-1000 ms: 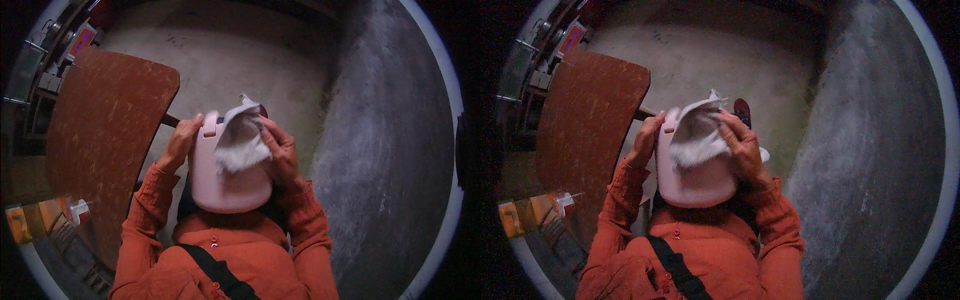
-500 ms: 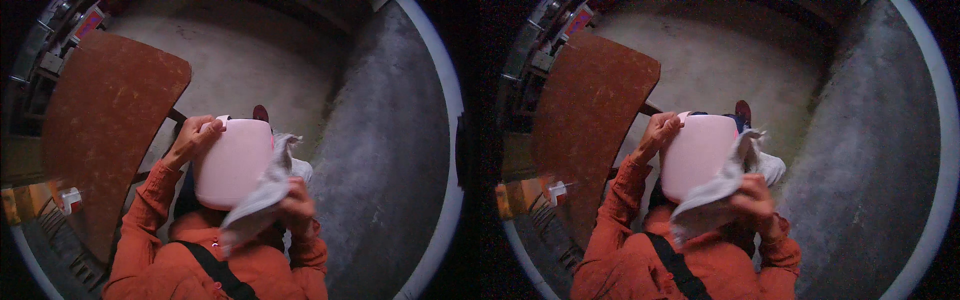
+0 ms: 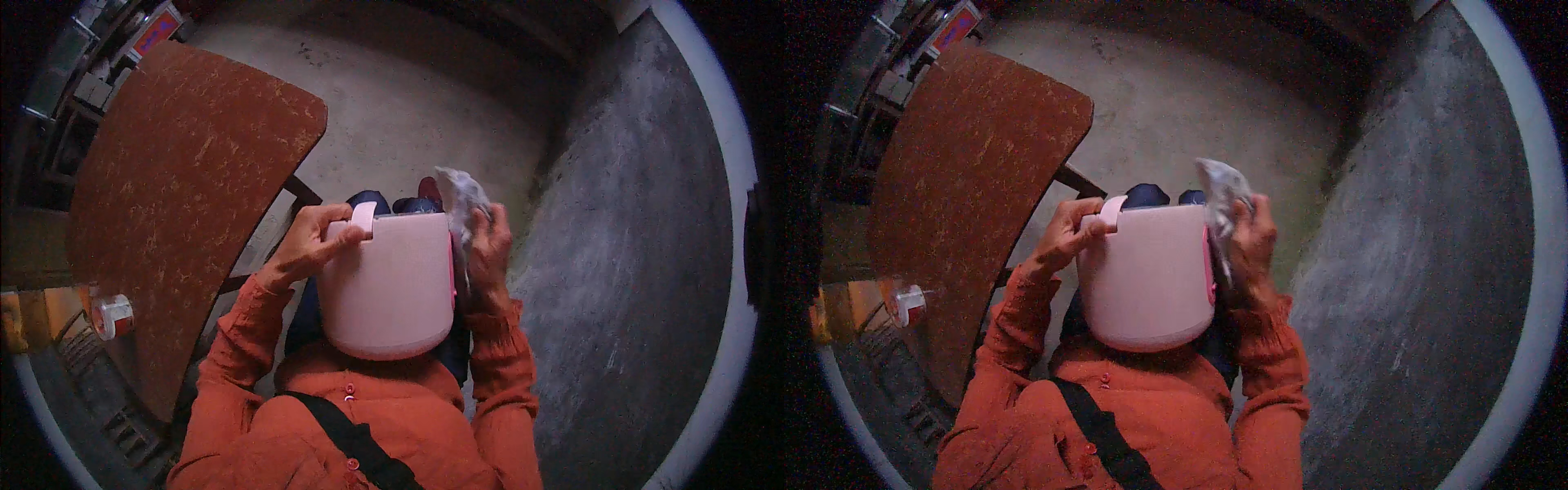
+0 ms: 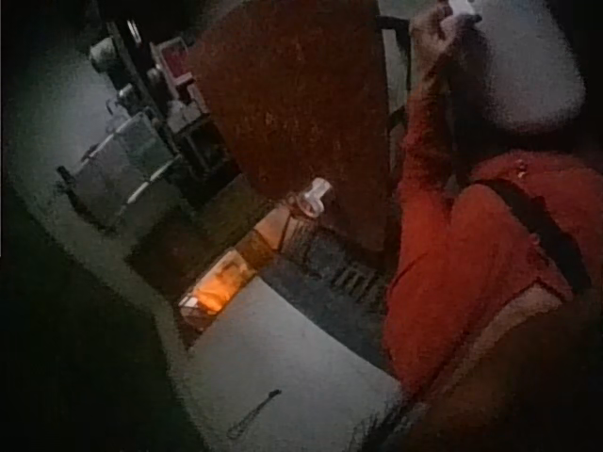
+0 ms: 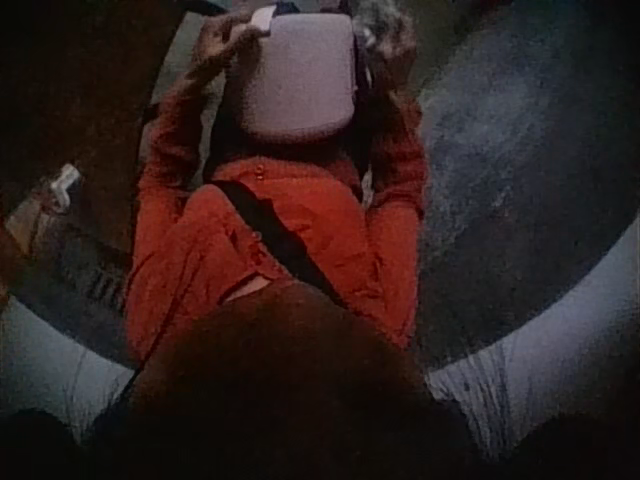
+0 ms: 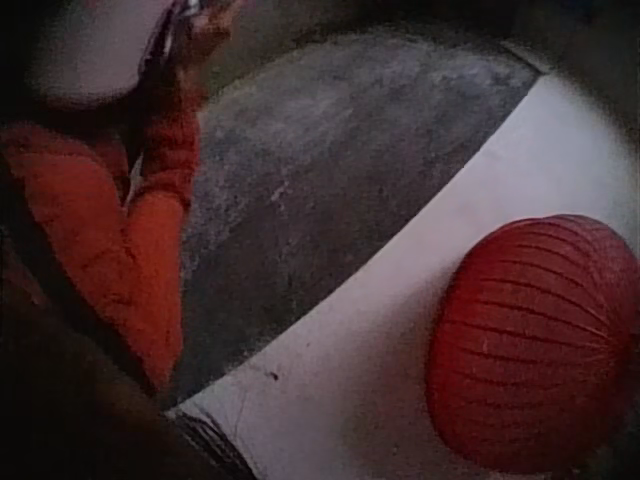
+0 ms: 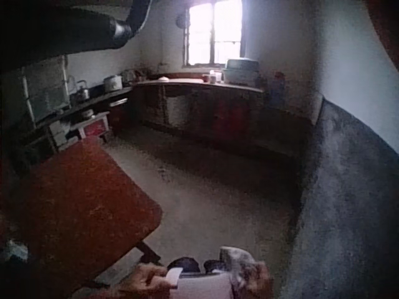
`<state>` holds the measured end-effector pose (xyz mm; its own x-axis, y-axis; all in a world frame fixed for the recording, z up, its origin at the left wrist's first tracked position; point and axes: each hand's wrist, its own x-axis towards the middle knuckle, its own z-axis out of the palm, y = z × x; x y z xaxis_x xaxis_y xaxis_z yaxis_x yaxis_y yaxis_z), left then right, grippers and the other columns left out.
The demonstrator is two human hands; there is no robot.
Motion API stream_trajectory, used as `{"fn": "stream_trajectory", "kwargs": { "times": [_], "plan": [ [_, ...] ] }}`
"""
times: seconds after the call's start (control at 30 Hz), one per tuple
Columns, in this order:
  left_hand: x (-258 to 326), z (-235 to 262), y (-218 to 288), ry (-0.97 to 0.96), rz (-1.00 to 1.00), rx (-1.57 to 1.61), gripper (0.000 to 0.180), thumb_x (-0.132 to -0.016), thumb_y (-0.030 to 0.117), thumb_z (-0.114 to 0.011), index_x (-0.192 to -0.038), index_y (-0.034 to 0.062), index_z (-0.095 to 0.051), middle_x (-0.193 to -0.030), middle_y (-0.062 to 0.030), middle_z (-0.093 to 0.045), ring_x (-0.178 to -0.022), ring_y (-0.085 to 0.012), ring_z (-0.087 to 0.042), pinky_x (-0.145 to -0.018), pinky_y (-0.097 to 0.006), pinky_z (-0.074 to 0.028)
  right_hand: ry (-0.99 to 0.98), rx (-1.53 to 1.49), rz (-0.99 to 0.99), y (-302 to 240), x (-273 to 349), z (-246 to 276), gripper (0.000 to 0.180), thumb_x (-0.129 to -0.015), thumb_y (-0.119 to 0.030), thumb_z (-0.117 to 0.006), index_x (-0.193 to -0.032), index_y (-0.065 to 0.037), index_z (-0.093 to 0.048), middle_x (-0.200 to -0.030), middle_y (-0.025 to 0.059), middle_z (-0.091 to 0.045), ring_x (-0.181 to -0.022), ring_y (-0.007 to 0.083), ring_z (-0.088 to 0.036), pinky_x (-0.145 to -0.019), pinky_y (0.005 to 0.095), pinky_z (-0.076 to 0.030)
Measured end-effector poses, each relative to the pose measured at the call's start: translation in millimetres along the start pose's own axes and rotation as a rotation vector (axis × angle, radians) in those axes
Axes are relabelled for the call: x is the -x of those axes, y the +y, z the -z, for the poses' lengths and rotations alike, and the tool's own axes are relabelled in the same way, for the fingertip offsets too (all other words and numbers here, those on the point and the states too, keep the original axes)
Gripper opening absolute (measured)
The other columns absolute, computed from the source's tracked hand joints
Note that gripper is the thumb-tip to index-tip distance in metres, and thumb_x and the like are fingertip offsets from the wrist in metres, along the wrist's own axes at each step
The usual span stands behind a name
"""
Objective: The person sits on the floor and wipes the exterior and interior of a pink electric kettle using a grey cloth. They rotate the kettle to clean all sides, including the base and the inside of the lid.
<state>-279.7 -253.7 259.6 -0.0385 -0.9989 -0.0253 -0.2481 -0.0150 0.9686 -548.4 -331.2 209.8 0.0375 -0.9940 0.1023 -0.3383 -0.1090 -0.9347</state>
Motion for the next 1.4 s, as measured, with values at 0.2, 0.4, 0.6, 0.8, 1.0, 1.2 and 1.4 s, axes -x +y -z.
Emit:
{"fn": "stream_trajectory", "kwargs": {
  "times": [0.2, 0.4, 0.6, 0.8, 1.0, 1.2, 1.4],
  "plan": [
    [-7.0, -5.2, -8.6, 0.06, 0.067, -0.005, 0.062, -0.08, 0.062, -0.066, -0.075, -0.0002, -0.068, -0.067, -0.0081, -0.062, -0.06, -0.0144, -0.059, -0.051, -0.027, -0.045, 0.298, -0.04, -0.025, -28.4, 18.4, 70.9, 0.021, -0.097, -0.017, -0.057, -0.107, 0.001, -0.056, -0.096, 0.0083, -0.063, -0.086, 0.0184, -0.057, -0.081, 0.0338, -0.047],
    [-28.5, -17.2, 31.0, 0.052, 0.051, -0.42, 0.038, -0.083, 0.041, -0.067, -0.075, 0.0046, -0.067, -0.065, -0.0055, -0.064, -0.054, -0.02, -0.059, -0.053, -0.033, -0.046, 0.011, -0.533, 0.211, -160.4, 71.4, 48.9, 0.054, -0.089, -0.025, -0.07, -0.131, 0.002, -0.049, -0.132, 0.0193, -0.052, -0.122, 0.0288, -0.05, -0.1, 0.0418, -0.042],
    [-33.4, -23.6, 40.0, -0.011, 0.117, -0.61, 0.059, -0.089, 0.059, -0.053, -0.084, 0.0046, -0.074, -0.065, -0.0174, -0.065, -0.064, -0.0355, -0.066, -0.059, -0.044, -0.05, -0.572, 0.266, 0.66, -92.9, 62.3, 18.7, 0.04, -0.082, -0.022, -0.065, -0.123, -0.023, -0.066, -0.144, 0.0149, -0.041, -0.133, 0.0395, -0.034, -0.11, 0.0522, -0.027],
    [-32.7, -20.6, 18.9, 0.051, -0.026, -0.501, 0.051, -0.095, 0.05, -0.049, -0.093, 0.0038, -0.072, -0.076, -0.02, -0.067, -0.07, -0.0356, -0.066, -0.063, -0.043, -0.051, -0.34, -0.375, 0.016, -4.1, 51.3, 8.8, 0.031, -0.091, -0.013, -0.056, -0.12, -0.004, -0.062, -0.135, 0.0119, -0.05, -0.122, 0.0247, -0.047, -0.104, 0.039, -0.038],
    [-35.3, -11.9, 13.1, 0.017, 0.012, -0.336, 0.043, -0.094, 0.039, -0.053, -0.1, -0.0005, -0.068, -0.081, -0.0165, -0.068, -0.072, -0.0248, -0.066, -0.067, -0.036, -0.051, 0.05, -0.713, -0.314, 42.1, 44.5, 23.2, 0.022, -0.097, -0.003, -0.047, -0.118, 0.001, -0.051, -0.108, 0.0122, -0.062, -0.101, 0.018, -0.061, -0.083, 0.0334, -0.054],
    [-44.7, -5.8, 4.9, -0.049, 0.02, -0.24, 0.041, -0.094, 0.035, -0.054, -0.103, -0.0025, -0.068, -0.089, -0.0174, -0.069, -0.079, -0.0253, -0.066, -0.071, -0.034, -0.052, 0.119, -0.451, -0.12, -30.2, 37.8, 15.0, 0.024, -0.097, -0.007, -0.051, -0.12, -0.001, -0.049, -0.115, 0.0113, -0.06, -0.103, 0.0206, -0.058, -0.088, 0.0343, -0.049],
    [-50.8, 7.9, -41.7, -0.036, -0.22, -0.218, 0.043, -0.092, 0.039, -0.056, -0.1, -0.0014, -0.067, -0.095, -0.0146, -0.069, -0.083, -0.0261, -0.064, -0.074, -0.034, -0.05, -0.247, 0.214, 0.66, -58.9, 47.7, -4.5, 0.032, -0.077, -0.009, -0.068, -0.109, -0.011, -0.068, -0.117, 0.0122, -0.059, -0.103, 0.031, -0.054, -0.093, 0.0403, -0.041]
  ]
}}
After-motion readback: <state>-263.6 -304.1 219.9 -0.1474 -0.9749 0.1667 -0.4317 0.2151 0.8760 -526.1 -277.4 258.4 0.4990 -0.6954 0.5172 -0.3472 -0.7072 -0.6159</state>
